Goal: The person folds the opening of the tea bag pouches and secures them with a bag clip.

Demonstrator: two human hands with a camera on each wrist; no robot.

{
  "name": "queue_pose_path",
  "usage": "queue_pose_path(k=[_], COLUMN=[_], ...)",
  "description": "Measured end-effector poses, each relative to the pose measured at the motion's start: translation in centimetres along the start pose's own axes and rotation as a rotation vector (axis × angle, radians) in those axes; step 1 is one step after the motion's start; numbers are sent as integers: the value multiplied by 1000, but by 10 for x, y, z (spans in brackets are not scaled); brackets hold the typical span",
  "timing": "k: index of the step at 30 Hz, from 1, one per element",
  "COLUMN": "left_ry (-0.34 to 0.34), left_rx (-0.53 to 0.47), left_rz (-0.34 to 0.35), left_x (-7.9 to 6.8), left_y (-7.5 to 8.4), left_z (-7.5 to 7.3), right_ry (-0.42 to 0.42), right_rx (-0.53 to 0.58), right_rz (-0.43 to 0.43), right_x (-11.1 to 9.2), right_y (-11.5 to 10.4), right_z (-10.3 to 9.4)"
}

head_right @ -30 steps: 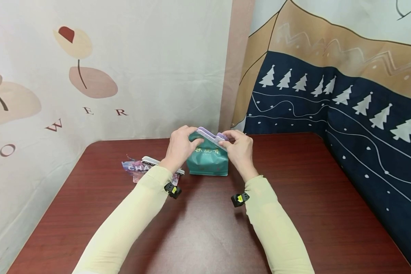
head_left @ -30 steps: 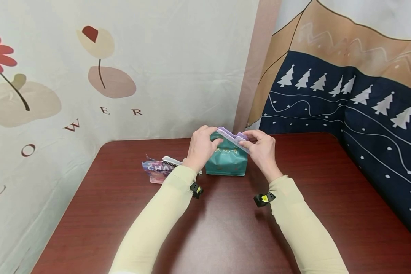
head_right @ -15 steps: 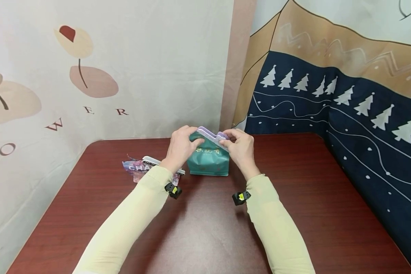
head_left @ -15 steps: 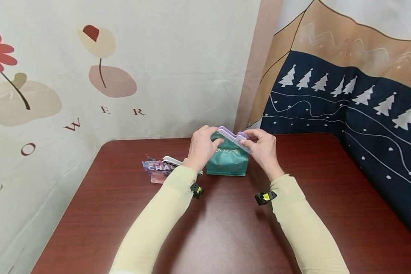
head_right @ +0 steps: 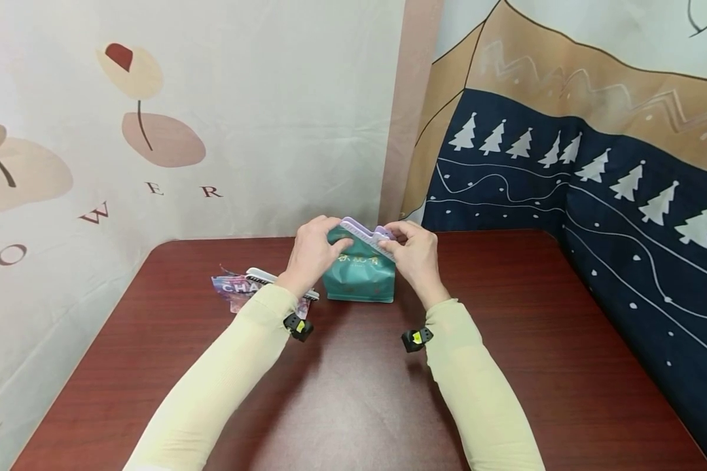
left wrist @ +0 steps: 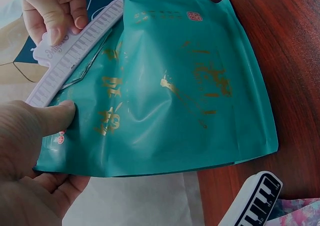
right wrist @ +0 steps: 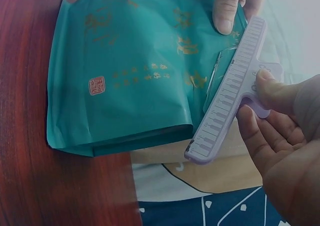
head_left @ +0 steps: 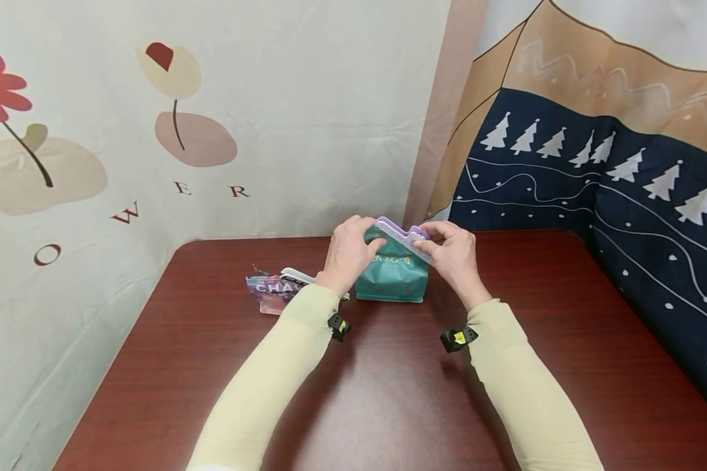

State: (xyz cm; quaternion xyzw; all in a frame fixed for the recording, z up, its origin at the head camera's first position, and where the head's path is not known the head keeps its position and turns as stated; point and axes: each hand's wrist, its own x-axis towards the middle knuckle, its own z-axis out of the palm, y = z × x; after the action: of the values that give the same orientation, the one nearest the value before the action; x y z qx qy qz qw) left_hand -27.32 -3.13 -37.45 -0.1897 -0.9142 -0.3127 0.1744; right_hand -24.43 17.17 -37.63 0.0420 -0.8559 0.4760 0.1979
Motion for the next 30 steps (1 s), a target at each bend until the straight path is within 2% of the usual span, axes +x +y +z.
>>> queue_pose_path(k=[7,16,24,30], left_ry=[-56,-98,-141,-157], left_rx=[-4,-14,1,32], left_rz=[-12,25,21,59], left_x=[0,-3,-8,-12], left_y=[0,-3,-2,-2], left_z=[-6,-13,-25,-34], right_ry=[-14,-46,-83,-101], right_rx=[3,2,-3,-26], right_rz=[-14,-23,-44,-66], right_x=[0,-3,-5,-5], right_y=[-1,-1,-3,-4], right_z=[0,-1,-4,-6])
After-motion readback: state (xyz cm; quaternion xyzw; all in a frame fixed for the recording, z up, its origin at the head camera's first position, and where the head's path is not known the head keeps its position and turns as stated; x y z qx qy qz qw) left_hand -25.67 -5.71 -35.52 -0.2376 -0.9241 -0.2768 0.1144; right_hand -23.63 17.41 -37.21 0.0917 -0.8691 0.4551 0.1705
